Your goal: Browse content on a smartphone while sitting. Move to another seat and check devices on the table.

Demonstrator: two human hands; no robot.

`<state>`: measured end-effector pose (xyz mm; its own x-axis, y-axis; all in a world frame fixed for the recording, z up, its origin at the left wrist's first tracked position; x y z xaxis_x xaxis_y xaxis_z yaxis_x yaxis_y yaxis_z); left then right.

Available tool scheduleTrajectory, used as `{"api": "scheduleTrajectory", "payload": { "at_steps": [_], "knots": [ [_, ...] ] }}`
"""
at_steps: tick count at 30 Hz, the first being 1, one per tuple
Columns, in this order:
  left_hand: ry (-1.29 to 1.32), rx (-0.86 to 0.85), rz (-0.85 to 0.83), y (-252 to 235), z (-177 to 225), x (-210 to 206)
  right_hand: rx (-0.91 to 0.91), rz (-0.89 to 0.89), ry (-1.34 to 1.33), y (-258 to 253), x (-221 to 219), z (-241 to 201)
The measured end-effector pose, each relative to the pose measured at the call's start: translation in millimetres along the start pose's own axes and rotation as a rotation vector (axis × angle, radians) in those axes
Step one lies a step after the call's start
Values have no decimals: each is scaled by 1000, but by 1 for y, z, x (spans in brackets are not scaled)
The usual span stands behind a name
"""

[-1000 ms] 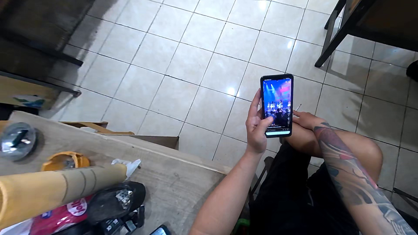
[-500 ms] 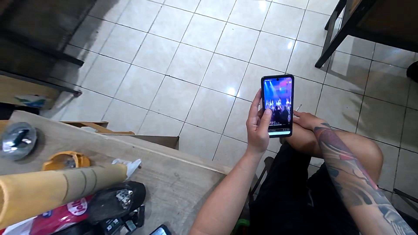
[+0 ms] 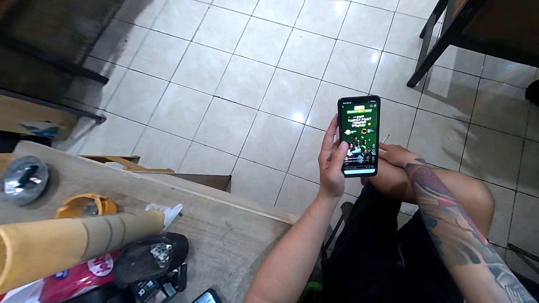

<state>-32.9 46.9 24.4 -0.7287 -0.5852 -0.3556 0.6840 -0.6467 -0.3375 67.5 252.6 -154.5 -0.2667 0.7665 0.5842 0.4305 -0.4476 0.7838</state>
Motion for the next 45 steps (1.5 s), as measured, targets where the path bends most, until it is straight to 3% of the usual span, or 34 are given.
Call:
{"api": "scheduleTrajectory", "payload": {
  "at_steps": [45],
  "knots": [
    [0,-3,-4,1,-2,0,1,-5,-9,2,0,0]
  ]
}}
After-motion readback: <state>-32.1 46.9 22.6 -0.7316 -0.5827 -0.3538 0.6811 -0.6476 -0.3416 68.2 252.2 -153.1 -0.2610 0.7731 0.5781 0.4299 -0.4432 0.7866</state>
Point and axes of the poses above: each hand's wrist, its own y-axis away from the middle knuckle, its own x-axis out of the back of the hand, z = x × y, the point moved 7 cm from there along -y, towards the middle knuckle, and after that the axes turned 12 degrees about -x, right-handed, at the moved point
